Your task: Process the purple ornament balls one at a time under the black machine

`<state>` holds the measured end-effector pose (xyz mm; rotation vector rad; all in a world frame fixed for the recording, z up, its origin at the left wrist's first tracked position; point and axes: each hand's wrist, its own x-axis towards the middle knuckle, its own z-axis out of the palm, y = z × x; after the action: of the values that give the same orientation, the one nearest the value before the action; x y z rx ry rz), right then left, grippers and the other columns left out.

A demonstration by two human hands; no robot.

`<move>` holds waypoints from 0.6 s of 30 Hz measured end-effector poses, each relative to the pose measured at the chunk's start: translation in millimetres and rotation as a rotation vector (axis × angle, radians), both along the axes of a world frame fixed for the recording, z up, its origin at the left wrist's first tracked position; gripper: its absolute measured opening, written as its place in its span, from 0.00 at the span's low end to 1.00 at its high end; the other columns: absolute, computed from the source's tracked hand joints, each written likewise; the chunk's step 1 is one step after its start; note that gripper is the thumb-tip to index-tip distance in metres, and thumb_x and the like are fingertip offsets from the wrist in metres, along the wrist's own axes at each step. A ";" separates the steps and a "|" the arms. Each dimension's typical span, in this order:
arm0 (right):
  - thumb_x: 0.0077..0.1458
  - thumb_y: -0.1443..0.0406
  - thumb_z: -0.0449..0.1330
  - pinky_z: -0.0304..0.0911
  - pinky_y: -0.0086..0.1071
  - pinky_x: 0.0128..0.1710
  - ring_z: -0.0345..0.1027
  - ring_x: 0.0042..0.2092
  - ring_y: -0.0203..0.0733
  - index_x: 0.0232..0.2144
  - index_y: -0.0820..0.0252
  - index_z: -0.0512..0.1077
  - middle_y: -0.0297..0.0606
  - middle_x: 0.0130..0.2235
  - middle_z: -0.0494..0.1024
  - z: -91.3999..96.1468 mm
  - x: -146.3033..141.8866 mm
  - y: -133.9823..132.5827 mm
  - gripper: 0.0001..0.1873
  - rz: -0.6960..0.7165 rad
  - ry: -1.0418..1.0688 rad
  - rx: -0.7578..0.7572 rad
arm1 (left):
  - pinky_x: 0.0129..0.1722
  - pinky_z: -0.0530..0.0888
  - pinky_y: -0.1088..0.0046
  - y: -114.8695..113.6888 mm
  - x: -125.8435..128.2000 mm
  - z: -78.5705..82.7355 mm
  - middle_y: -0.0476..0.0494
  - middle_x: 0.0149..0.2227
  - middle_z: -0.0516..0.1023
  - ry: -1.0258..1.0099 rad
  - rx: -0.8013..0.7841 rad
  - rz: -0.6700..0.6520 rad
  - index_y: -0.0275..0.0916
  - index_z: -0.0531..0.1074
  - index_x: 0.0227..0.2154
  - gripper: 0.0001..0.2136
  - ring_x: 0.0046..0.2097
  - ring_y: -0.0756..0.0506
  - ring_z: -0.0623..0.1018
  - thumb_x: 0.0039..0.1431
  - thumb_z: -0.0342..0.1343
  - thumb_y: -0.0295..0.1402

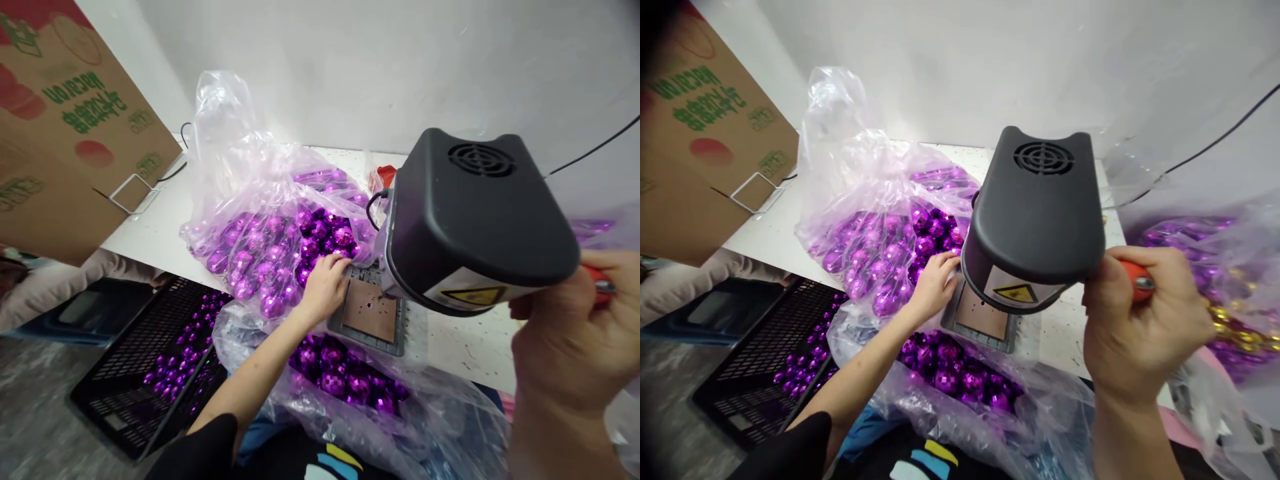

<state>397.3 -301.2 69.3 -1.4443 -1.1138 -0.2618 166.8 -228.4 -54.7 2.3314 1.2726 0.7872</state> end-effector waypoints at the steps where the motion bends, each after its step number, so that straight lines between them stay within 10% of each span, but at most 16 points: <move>1: 0.54 0.49 0.62 0.52 0.29 0.20 0.60 0.19 0.30 0.30 0.61 0.75 0.27 0.18 0.63 1.6 -0.3 -1.3 0.19 0.011 -0.003 -0.017 | 0.57 0.68 0.54 17.1 5.2 -5.4 0.35 0.58 0.70 0.099 0.044 0.024 0.39 0.70 0.54 0.19 0.58 0.36 0.69 0.62 0.49 0.23; 6: 0.56 0.51 0.61 0.55 0.28 0.24 0.61 0.21 0.29 0.31 0.60 0.74 0.27 0.20 0.65 4.5 -0.5 -8.0 0.18 0.058 0.006 -0.085 | 0.54 0.67 0.52 60.2 9.5 -20.8 0.31 0.56 0.71 0.304 0.089 0.011 0.36 0.69 0.56 0.22 0.56 0.33 0.70 0.57 0.50 0.20; 10: 0.56 0.50 0.60 0.55 0.27 0.26 0.60 0.23 0.28 0.32 0.61 0.74 0.27 0.21 0.65 4.2 1.1 -5.6 0.19 0.054 -0.009 -0.096 | 0.55 0.69 0.55 43.6 -6.8 -4.1 0.32 0.56 0.70 -0.057 -0.040 0.058 0.35 0.68 0.55 0.21 0.56 0.36 0.71 0.59 0.57 0.30; 18: 0.58 0.47 0.56 0.55 0.27 0.29 0.58 0.25 0.27 0.32 0.63 0.75 0.29 0.24 0.67 10.5 2.8 11.3 0.24 0.037 -0.002 -0.079 | 0.31 0.74 0.75 -29.8 -14.9 5.5 0.42 0.45 0.76 -0.949 -1.041 -0.097 0.43 0.68 0.55 0.27 0.36 0.49 0.77 0.53 0.66 0.42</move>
<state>400.1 -289.9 79.9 -1.4914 -1.1630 -0.1953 152.0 -258.2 -49.2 0.9615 0.7877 0.7643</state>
